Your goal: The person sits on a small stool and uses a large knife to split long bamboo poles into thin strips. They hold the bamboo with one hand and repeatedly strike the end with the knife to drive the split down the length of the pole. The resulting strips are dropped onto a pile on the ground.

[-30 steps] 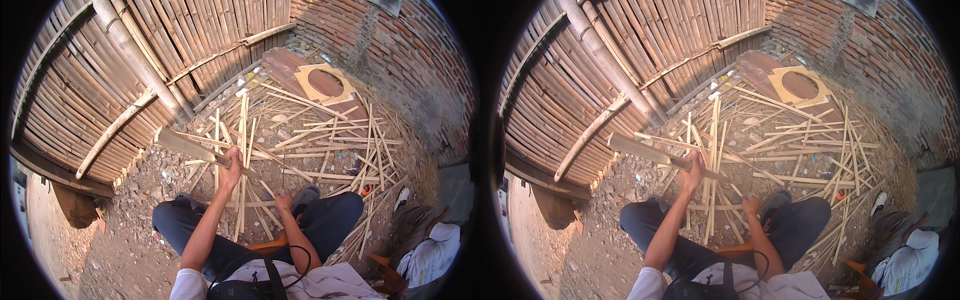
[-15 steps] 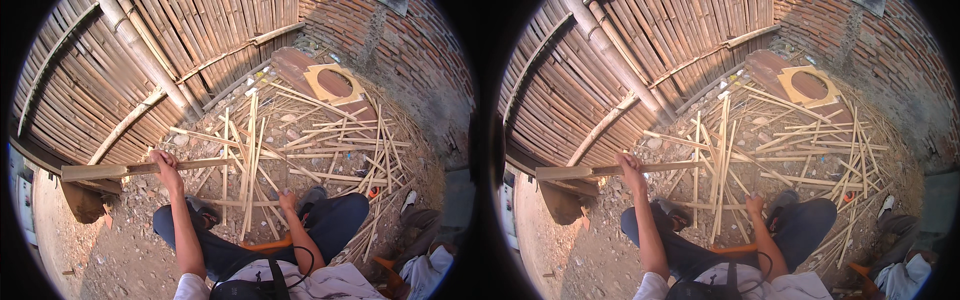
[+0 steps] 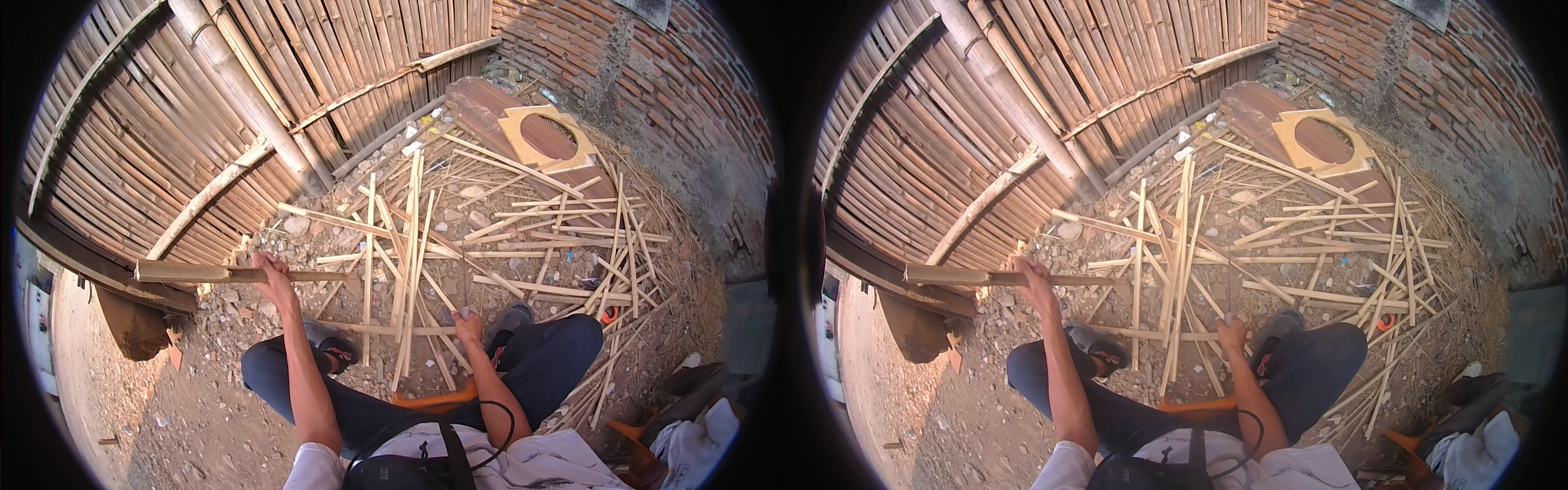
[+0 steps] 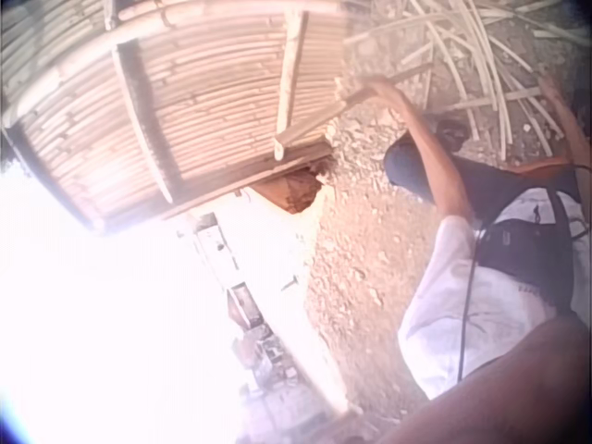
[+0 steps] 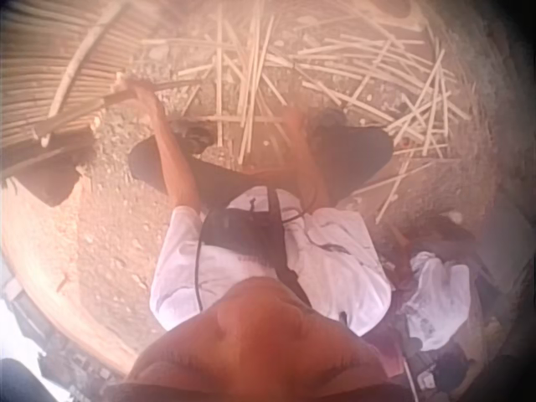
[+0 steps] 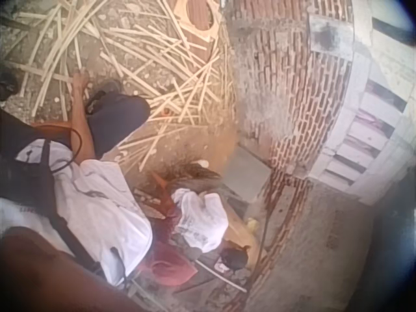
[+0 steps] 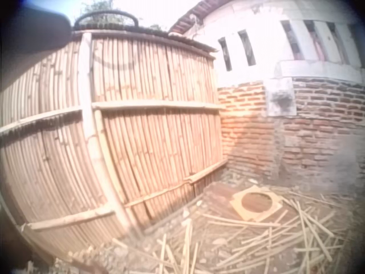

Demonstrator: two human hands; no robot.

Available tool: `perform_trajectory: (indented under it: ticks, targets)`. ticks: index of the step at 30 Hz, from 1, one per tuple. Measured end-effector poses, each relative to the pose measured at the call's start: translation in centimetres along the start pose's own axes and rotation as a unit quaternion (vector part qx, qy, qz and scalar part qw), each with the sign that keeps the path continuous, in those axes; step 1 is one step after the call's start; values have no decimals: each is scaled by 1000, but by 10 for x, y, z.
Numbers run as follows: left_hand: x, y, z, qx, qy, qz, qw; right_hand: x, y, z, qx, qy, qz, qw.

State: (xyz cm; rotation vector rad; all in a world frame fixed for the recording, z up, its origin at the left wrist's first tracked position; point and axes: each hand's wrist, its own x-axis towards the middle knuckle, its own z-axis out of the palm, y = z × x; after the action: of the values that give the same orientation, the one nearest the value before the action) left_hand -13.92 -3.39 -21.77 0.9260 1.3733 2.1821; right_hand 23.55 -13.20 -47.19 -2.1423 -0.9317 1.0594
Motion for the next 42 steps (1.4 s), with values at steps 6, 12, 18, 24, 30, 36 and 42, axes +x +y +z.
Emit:
perform_trajectory:
  ticks: [6,12,18,24,30,36,42]
  targets:
    - [-27,33,26,-62,-66,-20,996,4,3,-1,16,11,11,1000]
    - [-87,37,69,-140,-205,-102,963,15,12,-10,31,30,17,999]
    - [-137,3,91,-36,-287,-175,941,-2,-15,-27,28,53,11,998]
    - [-158,-3,110,64,-320,-142,934,2,-6,-23,-10,65,36,997]
    - [-153,-6,125,50,-311,-149,937,-1,-4,-19,31,37,24,999]
    - [-155,-32,128,60,-310,-129,940,6,9,-9,2,44,-26,999]
    - [-154,-21,139,80,-313,-125,938,-3,-2,-11,74,-4,25,997]
